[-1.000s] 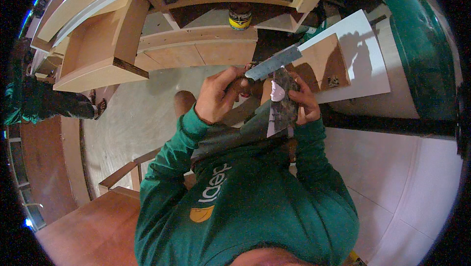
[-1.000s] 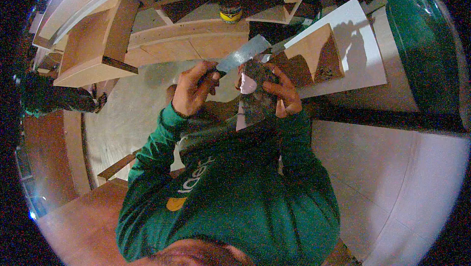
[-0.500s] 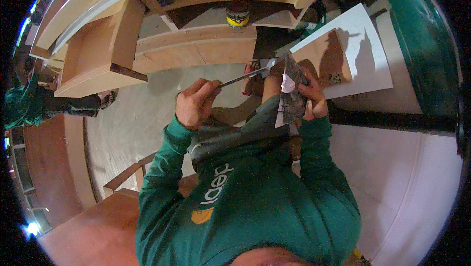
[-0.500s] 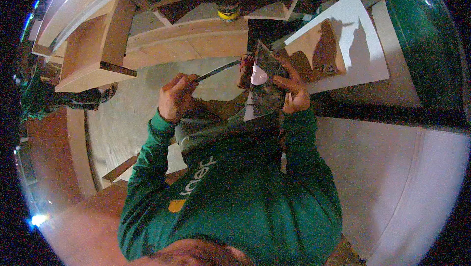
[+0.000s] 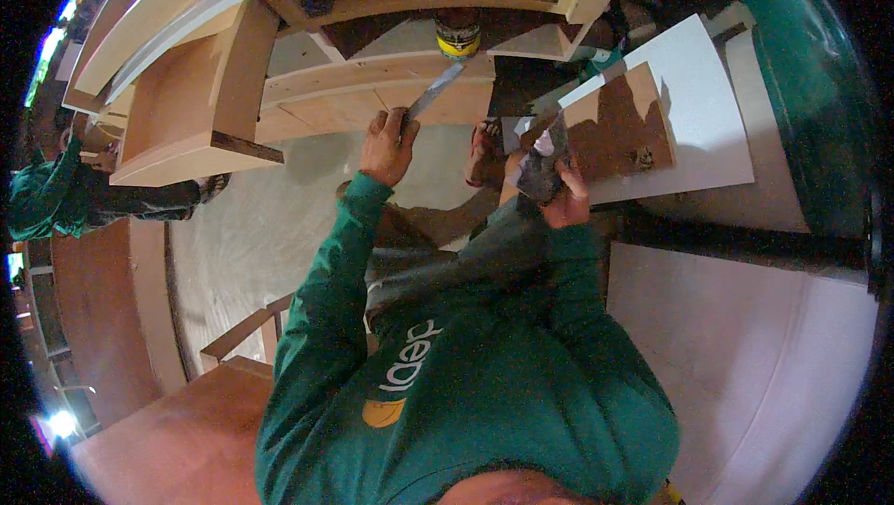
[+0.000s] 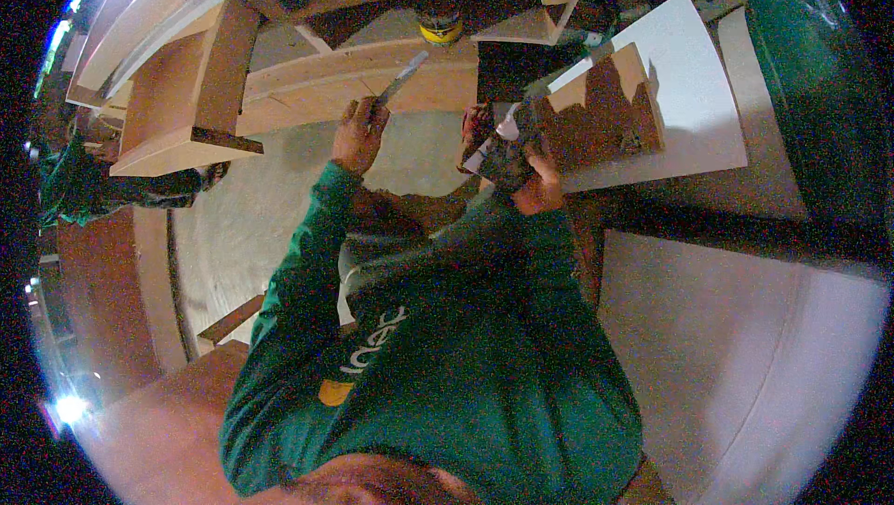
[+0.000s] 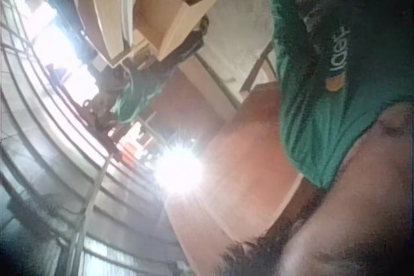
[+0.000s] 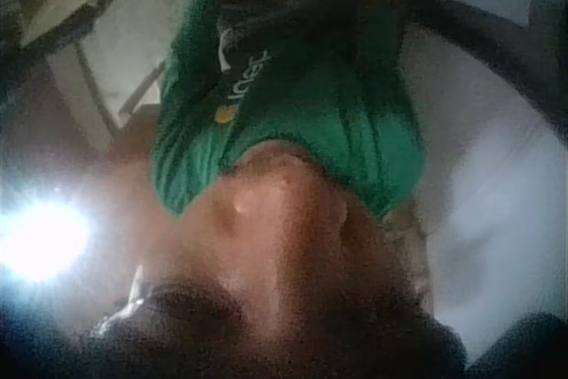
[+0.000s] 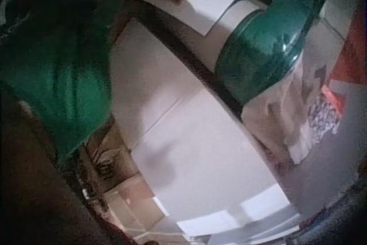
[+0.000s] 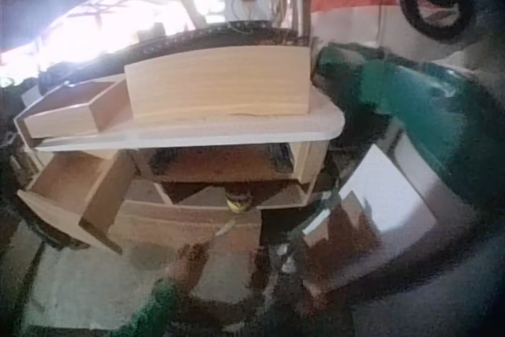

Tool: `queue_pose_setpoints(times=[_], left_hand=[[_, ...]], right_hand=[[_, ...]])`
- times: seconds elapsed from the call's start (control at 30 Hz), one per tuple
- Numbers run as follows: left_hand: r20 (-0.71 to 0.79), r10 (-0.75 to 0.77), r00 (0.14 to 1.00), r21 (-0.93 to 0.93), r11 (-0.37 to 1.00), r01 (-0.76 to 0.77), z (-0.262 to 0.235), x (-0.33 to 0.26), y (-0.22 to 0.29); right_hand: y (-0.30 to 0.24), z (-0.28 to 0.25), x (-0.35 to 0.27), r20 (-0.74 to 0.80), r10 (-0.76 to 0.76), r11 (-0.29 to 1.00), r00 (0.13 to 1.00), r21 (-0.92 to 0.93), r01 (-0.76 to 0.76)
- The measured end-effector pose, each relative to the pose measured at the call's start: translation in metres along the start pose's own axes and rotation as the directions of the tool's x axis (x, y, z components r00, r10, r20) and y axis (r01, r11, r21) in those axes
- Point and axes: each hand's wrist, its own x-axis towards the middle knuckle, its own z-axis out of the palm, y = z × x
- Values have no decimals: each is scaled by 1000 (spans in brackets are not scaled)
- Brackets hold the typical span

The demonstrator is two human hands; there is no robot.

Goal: The person scoops pink putty from a container using a small stick, transfers it onto a metal putty knife, and applies it to a wooden cabinet surface. The person repeatedly scrapes the stick against the knife to load more putty and smooths the applied material on the cabinet.

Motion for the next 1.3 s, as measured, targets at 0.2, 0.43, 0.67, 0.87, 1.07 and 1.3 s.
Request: queue_pose_setpoints(times=[0.2,0.43,0.67,0.87,1.07,1.3], left_hand=[[0,110,994,117,987,-109,53,78,-69],[104,309,945,212,922,-325,53,173,-94],[223,164,961,304,925,-228,55,220,-96],[204,174,963,335,912,-236,72,229,-106],[150,304,941,353,872,-338,79,232,-114],[146,338,930,411,834,-368,76,234,-114]], right_hand=[[28,0,1,-142,0,1000,990,16,2],[50,-32,1,-347,23,997,937,78,4],[65,-66,2,-409,59,990,910,141,0],[69,-81,0,-423,67,993,904,112,-21],[61,-51,4,-384,30,997,923,76,-1],[62,-56,3,-371,77,988,926,150,-22]])
